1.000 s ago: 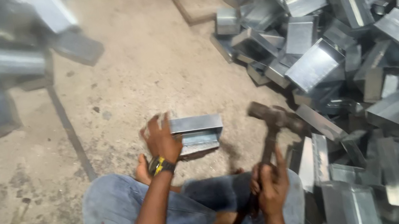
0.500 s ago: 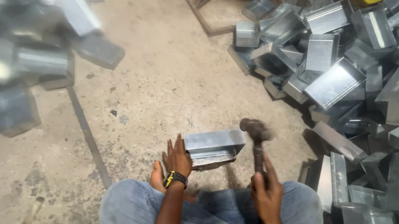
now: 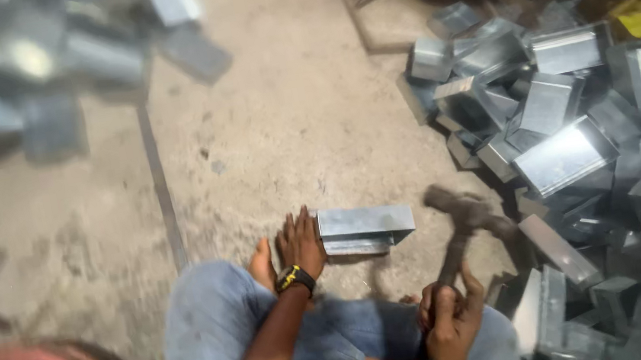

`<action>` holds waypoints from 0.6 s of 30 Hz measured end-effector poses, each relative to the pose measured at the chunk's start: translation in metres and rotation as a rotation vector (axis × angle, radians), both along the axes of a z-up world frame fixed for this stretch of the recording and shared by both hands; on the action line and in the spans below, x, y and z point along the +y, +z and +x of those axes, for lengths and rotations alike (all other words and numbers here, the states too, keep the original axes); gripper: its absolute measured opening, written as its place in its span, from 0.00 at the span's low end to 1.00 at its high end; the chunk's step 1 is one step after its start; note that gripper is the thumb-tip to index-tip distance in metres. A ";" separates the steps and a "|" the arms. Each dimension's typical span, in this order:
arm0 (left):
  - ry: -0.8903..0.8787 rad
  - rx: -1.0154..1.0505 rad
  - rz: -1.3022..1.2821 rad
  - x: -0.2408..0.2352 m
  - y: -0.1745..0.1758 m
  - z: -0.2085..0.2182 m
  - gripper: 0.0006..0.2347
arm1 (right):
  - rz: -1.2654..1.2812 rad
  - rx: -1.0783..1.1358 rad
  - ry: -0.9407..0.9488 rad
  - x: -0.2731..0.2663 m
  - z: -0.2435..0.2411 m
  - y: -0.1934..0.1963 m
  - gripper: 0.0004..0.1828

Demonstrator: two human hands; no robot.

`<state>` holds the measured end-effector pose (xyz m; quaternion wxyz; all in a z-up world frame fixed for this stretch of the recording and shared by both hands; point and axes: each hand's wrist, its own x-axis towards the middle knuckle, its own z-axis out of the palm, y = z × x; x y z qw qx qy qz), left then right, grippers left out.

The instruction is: The person uses a hammer to straighten the edges and corners of small galvanized metal trays while sitting on the floor.

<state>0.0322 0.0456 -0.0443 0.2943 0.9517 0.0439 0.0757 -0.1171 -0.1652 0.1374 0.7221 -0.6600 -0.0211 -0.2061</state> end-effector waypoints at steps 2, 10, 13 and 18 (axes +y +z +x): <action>0.064 -0.013 -0.027 -0.017 -0.003 -0.014 0.20 | -0.067 -0.154 -0.039 0.003 -0.010 0.003 0.25; 0.124 -0.040 -0.056 -0.025 0.004 -0.016 0.12 | -0.936 -0.237 -0.139 0.043 0.007 -0.030 0.19; 0.103 -0.001 -0.067 -0.022 0.002 -0.003 0.16 | -0.669 -0.037 -0.118 0.051 0.010 -0.032 0.24; 0.105 -0.068 -0.083 -0.022 0.011 -0.009 0.14 | -0.848 0.357 0.034 0.059 0.017 -0.013 0.27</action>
